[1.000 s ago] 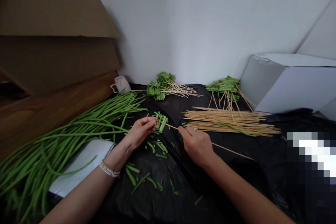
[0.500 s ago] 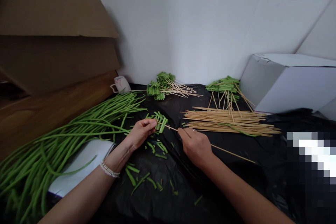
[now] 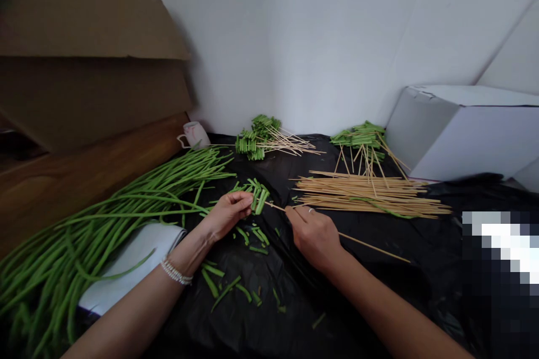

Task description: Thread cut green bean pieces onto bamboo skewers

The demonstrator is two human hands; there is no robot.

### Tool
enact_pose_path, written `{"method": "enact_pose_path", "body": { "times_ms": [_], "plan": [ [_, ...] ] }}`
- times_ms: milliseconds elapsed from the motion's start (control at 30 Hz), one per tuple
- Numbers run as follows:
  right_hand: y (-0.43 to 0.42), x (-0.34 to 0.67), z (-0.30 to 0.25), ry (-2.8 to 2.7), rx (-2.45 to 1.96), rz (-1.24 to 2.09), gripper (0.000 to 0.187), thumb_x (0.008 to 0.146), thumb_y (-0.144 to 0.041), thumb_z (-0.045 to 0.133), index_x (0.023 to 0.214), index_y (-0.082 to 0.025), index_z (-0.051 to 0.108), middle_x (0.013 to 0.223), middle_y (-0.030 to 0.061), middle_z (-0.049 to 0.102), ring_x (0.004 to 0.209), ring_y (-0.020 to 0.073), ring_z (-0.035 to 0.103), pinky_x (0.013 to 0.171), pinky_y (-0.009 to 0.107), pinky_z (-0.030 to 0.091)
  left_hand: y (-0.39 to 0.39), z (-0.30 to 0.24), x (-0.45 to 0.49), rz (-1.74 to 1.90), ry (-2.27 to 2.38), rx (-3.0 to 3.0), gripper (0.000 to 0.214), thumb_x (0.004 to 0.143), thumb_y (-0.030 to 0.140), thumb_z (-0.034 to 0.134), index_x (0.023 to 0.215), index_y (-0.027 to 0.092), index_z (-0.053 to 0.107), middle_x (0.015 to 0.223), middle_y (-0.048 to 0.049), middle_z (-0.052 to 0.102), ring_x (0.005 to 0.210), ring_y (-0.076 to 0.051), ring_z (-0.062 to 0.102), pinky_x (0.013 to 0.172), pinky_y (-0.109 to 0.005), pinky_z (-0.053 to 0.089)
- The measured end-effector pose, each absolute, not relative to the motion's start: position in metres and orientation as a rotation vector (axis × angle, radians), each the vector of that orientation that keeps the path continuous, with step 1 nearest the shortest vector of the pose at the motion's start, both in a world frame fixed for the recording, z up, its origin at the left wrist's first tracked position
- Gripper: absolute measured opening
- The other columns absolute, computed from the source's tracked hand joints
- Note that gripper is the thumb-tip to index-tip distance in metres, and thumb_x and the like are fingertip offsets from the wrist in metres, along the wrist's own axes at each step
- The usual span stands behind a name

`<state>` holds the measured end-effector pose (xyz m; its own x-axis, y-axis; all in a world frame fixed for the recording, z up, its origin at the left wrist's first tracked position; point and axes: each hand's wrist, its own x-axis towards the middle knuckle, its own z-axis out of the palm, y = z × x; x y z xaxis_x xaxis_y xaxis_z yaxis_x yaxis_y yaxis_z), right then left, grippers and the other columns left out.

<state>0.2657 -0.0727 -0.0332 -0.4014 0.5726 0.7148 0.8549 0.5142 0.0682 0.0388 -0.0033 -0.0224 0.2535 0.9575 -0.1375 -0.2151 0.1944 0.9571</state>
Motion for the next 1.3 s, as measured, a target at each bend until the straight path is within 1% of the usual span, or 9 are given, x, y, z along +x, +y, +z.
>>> {"method": "enact_pose_path", "body": {
  "times_ms": [133,333,600,833,933,1000,1100,1167,1300],
  "plan": [
    [-0.073,0.266,-0.036,-2.135,-1.174,-0.542,0.028,0.087,-0.010,0.043,0.105,-0.014,0.065,0.081,0.0051,0.068,0.072,0.0137,0.060,0.067,0.024,0.044,-0.004,-0.023,0.039,1.008,0.949,1.045,0.035,0.055,0.038,0.086,0.077,0.014,0.074,0.068,-0.0013,0.062,0.060,-0.008,0.053,0.060,-0.020,0.044],
    [-0.075,0.262,-0.037,-2.148,-1.227,-0.362,0.025,0.089,-0.012,0.042,0.102,-0.016,0.064,0.084,0.0046,0.068,0.073,0.0131,0.061,0.068,0.023,0.044,-0.006,-0.022,0.040,1.003,0.950,1.042,0.034,0.055,0.038,0.086,0.077,0.015,0.074,0.068,-0.0006,0.063,0.059,-0.007,0.053,0.061,-0.021,0.042],
    [-0.074,0.263,-0.038,-2.121,-1.159,-0.501,0.026,0.087,-0.009,0.042,0.104,-0.013,0.062,0.081,0.0051,0.067,0.074,0.0157,0.061,0.070,0.026,0.045,-0.007,-0.023,0.041,1.009,0.961,1.065,0.032,0.057,0.037,0.085,0.077,0.015,0.074,0.068,-0.0003,0.063,0.061,-0.008,0.053,0.064,-0.021,0.043],
    [-0.074,0.261,-0.042,-2.164,-1.245,-0.339,0.023,0.090,-0.012,0.043,0.097,-0.016,0.063,0.080,0.0036,0.066,0.072,0.0147,0.061,0.069,0.025,0.044,-0.006,-0.026,0.041,0.999,0.982,1.091,0.032,0.058,0.039,0.084,0.078,0.015,0.074,0.071,-0.0012,0.065,0.063,-0.008,0.054,0.064,-0.021,0.043],
    [-0.073,0.261,-0.041,-2.169,-1.240,-0.343,0.022,0.091,-0.012,0.042,0.097,-0.015,0.064,0.079,0.0035,0.066,0.071,0.0143,0.061,0.068,0.025,0.044,-0.007,-0.024,0.042,0.994,0.999,1.129,0.033,0.058,0.039,0.084,0.076,0.014,0.073,0.069,-0.0009,0.065,0.061,-0.008,0.053,0.063,-0.021,0.042],
    [-0.071,0.262,-0.038,-2.152,-1.217,-0.391,0.023,0.091,-0.013,0.042,0.098,-0.015,0.064,0.080,0.0041,0.067,0.072,0.0141,0.061,0.068,0.024,0.043,-0.007,-0.022,0.041,0.991,0.999,1.170,0.033,0.060,0.040,0.083,0.077,0.014,0.072,0.068,-0.0009,0.065,0.060,-0.008,0.054,0.063,-0.021,0.042],
    [-0.067,0.267,-0.035,-2.078,-1.215,-0.496,0.023,0.092,-0.015,0.044,0.101,-0.015,0.065,0.084,0.0050,0.069,0.074,0.0139,0.063,0.067,0.024,0.043,-0.003,-0.018,0.037,1.015,1.043,1.279,0.032,0.070,0.044,0.075,0.081,0.014,0.072,0.071,-0.0035,0.069,0.064,-0.012,0.058,0.065,-0.024,0.043],
    [-0.065,0.271,-0.033,-2.017,-1.239,-0.558,0.022,0.093,-0.017,0.045,0.102,-0.016,0.065,0.089,0.0052,0.070,0.075,0.0137,0.064,0.066,0.024,0.043,0.001,-0.016,0.033,1.075,1.123,1.411,0.029,0.075,0.042,0.070,0.084,0.014,0.073,0.078,-0.0058,0.071,0.071,-0.015,0.061,0.068,-0.026,0.044],
    [-0.063,0.276,-0.032,-1.984,-1.270,-0.594,0.021,0.093,-0.019,0.047,0.101,-0.016,0.066,0.092,0.0049,0.072,0.077,0.0141,0.065,0.066,0.024,0.043,0.006,-0.018,0.026,1.072,1.306,1.808,0.014,0.076,0.027,0.069,0.084,0.016,0.074,0.084,-0.0062,0.072,0.077,-0.018,0.063,0.073,-0.029,0.045]
  ]
}}
